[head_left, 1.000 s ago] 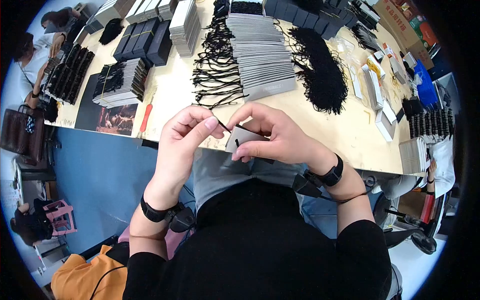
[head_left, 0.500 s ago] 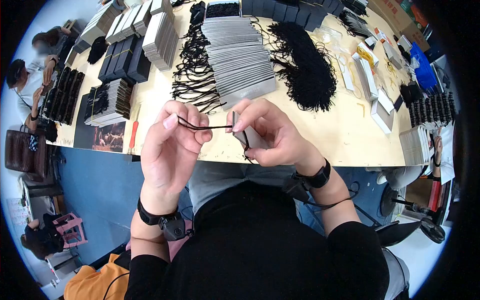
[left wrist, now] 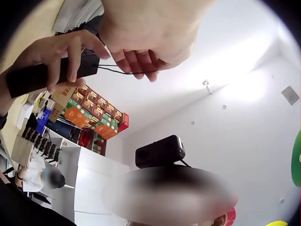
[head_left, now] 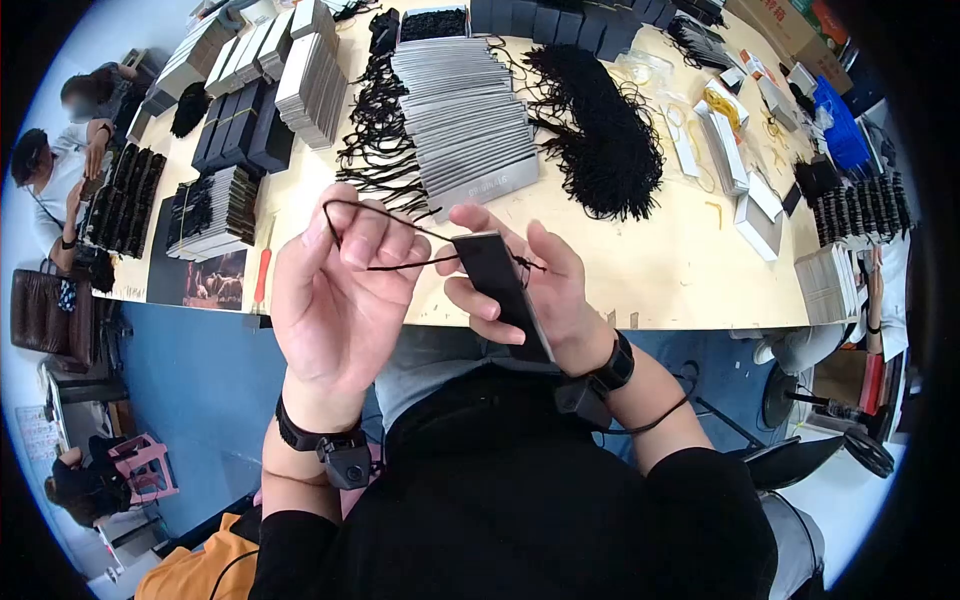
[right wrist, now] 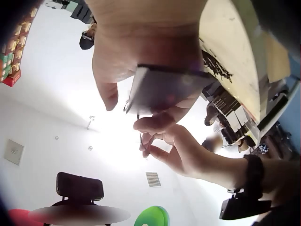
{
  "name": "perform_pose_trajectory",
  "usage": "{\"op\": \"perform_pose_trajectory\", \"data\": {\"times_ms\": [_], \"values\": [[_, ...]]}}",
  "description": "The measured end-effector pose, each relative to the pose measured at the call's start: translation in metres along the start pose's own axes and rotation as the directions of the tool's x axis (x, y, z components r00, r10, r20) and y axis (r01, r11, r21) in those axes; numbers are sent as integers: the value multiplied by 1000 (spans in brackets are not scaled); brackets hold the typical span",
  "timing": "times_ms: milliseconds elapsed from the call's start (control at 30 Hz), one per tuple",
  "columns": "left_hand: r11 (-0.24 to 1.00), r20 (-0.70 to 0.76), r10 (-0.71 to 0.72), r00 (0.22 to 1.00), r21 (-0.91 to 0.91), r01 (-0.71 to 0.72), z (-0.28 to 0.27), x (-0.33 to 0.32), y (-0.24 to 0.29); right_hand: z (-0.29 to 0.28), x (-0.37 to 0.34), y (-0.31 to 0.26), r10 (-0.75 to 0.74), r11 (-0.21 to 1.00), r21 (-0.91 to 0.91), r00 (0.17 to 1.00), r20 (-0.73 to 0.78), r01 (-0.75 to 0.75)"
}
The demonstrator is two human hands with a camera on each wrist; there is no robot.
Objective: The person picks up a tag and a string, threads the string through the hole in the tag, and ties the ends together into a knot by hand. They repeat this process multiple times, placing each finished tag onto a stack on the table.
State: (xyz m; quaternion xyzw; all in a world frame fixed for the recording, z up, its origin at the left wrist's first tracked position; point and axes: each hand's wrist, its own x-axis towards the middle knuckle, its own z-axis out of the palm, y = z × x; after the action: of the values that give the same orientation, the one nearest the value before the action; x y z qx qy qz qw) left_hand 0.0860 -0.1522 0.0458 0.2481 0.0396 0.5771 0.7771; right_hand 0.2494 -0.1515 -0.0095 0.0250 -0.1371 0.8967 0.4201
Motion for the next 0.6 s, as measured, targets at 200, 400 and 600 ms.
{"op": "perform_pose_trajectory", "data": {"times_ms": [200, 400, 600], "values": [[998, -94, 38, 995, -39, -42, 2, -2, 1, -14, -4, 6, -40, 996, -74, 996, 84, 47], [997, -148, 61, 987, -45, -68, -5, -8, 5, -5, -3, -1, 17, 991, -130, 999, -29, -20], [994, -211, 92, 973, -33, -101, -15, -19, 7, -6, -9, 3, -165, 703, -710, 961, -224, -45]]}}
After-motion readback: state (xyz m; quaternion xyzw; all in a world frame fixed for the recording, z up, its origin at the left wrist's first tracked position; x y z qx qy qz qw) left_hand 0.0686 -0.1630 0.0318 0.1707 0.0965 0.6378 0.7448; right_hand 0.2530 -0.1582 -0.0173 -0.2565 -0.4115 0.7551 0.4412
